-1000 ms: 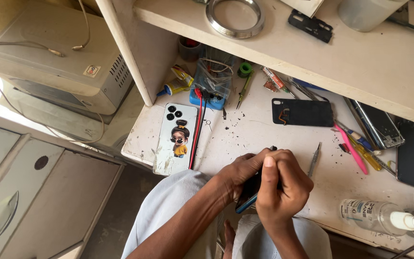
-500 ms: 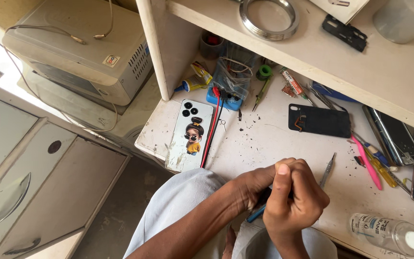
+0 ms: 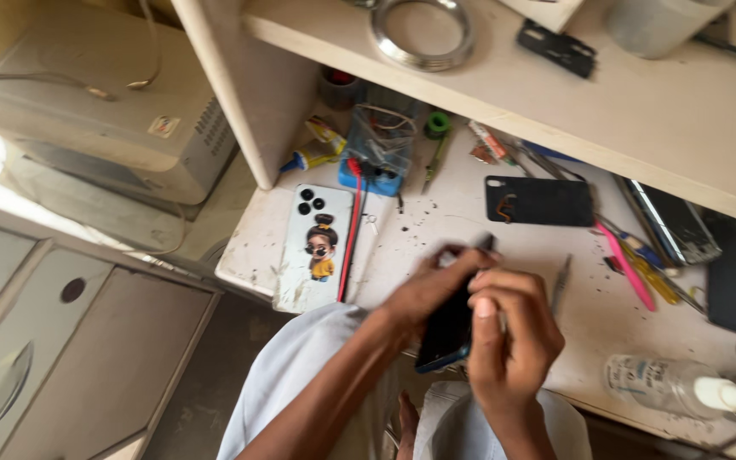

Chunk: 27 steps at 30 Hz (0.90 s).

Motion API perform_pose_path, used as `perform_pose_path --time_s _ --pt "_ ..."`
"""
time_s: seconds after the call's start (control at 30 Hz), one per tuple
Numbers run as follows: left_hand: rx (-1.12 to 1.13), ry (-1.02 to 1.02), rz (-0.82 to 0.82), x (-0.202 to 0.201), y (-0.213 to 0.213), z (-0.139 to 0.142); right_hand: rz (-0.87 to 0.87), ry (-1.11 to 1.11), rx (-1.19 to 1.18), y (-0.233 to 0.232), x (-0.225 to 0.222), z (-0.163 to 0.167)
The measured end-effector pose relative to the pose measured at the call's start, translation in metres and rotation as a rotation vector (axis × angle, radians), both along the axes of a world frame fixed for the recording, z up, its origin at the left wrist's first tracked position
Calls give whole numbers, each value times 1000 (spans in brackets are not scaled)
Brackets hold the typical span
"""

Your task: The person sits at a repair bench and disassembles a smartphone by hand, prying off the back cover, removing the frame, unscrewing internal components with a screwdriver, and lifting out the battery, setting parts on the cluttered workbench.

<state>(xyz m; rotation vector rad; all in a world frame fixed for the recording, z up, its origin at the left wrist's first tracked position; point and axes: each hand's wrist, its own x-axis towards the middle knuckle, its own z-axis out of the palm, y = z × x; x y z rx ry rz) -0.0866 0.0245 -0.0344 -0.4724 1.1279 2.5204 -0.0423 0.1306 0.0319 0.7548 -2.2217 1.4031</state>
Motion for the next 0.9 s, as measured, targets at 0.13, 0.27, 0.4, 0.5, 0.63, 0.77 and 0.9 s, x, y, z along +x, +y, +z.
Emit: perform_pose_path --time_s 0.13,0.27,0.4,0.5,0.63,0.77,0.9 --pt "-205 51 163 10 -17 27 -2 -654 -454 26 7 -6" --pt "-381 369 281 19 -13 39 149 -998 -643 41 24 -21" --pt "-428 498 294 26 -9 44 -50 -841 -288 44 30 -36" --pt "-443 500 292 28 -10 46 -14 -834 -336 47 30 -39" --pt "-391 507 289 29 -9 49 -14 -818 -310 48 32 -36" --pt "-374 524 273 30 -9 53 -79 -732 -219 43 38 -33" --pt "-397 509 248 32 -9 56 -118 -718 -220 40 39 -31"
